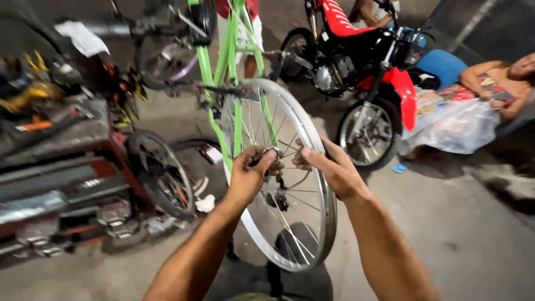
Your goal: Truing a bicycle wheel by spinning it and checking its alignment against the frame
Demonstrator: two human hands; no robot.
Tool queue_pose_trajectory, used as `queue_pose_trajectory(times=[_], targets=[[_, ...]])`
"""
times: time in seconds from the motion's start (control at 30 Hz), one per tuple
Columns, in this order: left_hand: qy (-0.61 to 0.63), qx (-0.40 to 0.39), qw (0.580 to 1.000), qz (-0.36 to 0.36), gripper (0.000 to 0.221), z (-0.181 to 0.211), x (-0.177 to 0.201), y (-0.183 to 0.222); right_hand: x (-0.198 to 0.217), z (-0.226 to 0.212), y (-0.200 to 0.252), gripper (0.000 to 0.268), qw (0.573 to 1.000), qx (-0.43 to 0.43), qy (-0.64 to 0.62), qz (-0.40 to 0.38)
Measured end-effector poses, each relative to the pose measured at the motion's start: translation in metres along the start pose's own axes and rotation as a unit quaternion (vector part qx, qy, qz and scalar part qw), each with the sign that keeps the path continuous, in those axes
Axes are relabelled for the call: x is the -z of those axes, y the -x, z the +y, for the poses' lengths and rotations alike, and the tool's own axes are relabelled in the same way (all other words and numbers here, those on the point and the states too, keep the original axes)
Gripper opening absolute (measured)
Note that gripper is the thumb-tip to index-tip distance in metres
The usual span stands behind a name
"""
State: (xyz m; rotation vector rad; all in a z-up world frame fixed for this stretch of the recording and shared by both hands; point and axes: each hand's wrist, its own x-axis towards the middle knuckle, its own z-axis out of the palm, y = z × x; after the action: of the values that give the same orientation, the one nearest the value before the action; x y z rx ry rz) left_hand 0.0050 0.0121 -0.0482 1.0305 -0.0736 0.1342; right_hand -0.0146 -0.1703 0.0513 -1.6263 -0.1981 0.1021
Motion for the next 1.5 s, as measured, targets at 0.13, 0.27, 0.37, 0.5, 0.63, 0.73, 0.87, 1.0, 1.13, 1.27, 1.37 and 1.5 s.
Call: queue_pose_trajectory(times=[0.13, 0.27, 0.37, 0.5, 0.63, 0.73, 0.87, 1.0, 1.13, 1.27, 1.37, 1.5], targets=[[0.049, 0.01, 0.998, 0.038, 0.021, 0.009, -0.005, 0.011, 0.006, 0.003, 0.019, 0.038, 0.999, 0.038, 0.0, -0.019], [0.089, 0.061, 0.993, 0.047, 0.033, 0.007, -0.003, 0.012, 0.006, -0.016, 0.019, 0.05, 0.995, 0.06, 0.081, -0.002], [0.129, 0.09, 0.987, 0.028, 0.055, 0.011, -0.014, 0.014, -0.003, -0.021, 0.015, 0.081, 0.995, 0.065, 0.079, -0.009], [0.022, -0.003, 0.999, -0.029, 0.04, 0.026, -0.023, 0.014, 0.001, -0.001, -0.002, 0.086, 0.996, 0.066, -0.041, -0.049], [-0.201, -0.306, 0.931, 0.007, 0.026, 0.048, -0.032, 0.015, 0.043, 0.037, -0.009, 0.033, 0.996, 0.065, -0.017, -0.056], [-0.198, -0.344, 0.918, 0.021, 0.027, 0.051, -0.033, 0.013, 0.045, 0.043, -0.002, 0.042, 0.997, 0.071, -0.016, -0.031], [-0.177, -0.372, 0.911, 0.019, 0.036, 0.017, -0.038, 0.002, 0.02, 0.032, 0.013, 0.044, 0.993, 0.092, -0.067, -0.015], [-0.184, -0.382, 0.905, 0.041, 0.035, 0.024, -0.038, 0.009, 0.034, 0.044, 0.011, 0.039, 0.991, 0.096, -0.083, -0.036], [-0.146, -0.39, 0.909, -0.018, 0.039, 0.024, -0.03, 0.026, -0.031, -0.013, 0.024, 0.038, 0.988, 0.089, -0.113, -0.052], [-0.135, -0.425, 0.89, -0.099, 0.034, 0.031, -0.027, 0.045, 0.021, 0.017, -0.002, 0.085, 0.987, 0.017, -0.095, -0.127], [-0.146, -0.437, 0.883, -0.087, 0.033, 0.021, -0.028, 0.041, 0.014, 0.019, -0.002, 0.087, 0.988, 0.05, -0.061, -0.13], [-0.163, -0.443, 0.878, -0.075, 0.033, 0.013, -0.03, 0.037, 0.037, 0.028, -0.023, 0.086, 0.988, 0.018, -0.037, -0.15]])
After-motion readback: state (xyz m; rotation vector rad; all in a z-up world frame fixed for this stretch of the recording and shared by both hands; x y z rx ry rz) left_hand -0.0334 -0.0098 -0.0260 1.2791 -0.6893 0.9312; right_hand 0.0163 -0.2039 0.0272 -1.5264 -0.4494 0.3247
